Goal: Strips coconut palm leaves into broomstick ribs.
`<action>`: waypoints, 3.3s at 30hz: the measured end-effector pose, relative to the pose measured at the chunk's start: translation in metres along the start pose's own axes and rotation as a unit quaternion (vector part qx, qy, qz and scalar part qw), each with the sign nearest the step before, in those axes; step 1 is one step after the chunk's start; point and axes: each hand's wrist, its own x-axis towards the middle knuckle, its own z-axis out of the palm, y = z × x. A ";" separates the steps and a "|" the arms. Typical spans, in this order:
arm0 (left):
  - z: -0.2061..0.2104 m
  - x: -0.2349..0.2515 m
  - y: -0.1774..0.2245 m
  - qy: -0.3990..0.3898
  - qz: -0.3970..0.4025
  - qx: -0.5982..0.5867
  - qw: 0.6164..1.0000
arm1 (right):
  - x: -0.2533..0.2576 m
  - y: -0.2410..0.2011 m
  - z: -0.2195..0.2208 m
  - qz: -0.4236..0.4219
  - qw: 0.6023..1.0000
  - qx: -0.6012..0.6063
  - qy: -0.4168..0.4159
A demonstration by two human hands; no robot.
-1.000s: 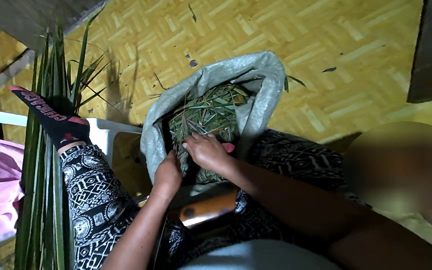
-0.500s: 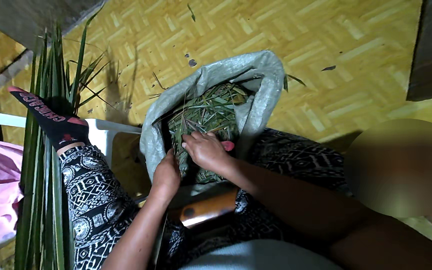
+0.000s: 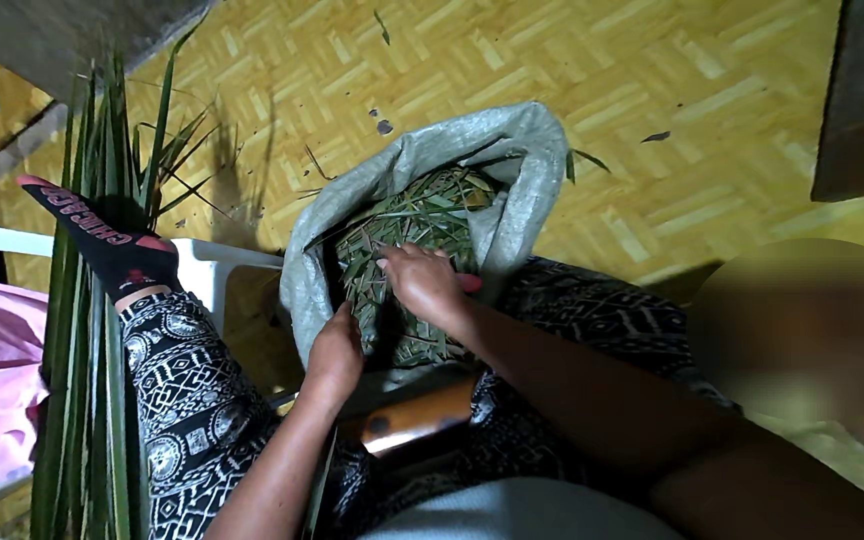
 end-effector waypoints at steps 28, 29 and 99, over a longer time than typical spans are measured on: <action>0.000 -0.005 -0.004 0.011 0.032 -0.028 0.999 | 0.003 0.006 0.002 -0.038 0.998 -0.020 0.051; 0.000 -0.005 -0.004 0.008 0.031 -0.028 0.999 | 0.003 0.007 0.003 -0.046 0.997 -0.021 0.061; 0.002 0.017 -0.001 -0.013 -0.066 0.042 0.997 | -0.025 -0.013 0.002 -0.125 0.973 0.092 -0.169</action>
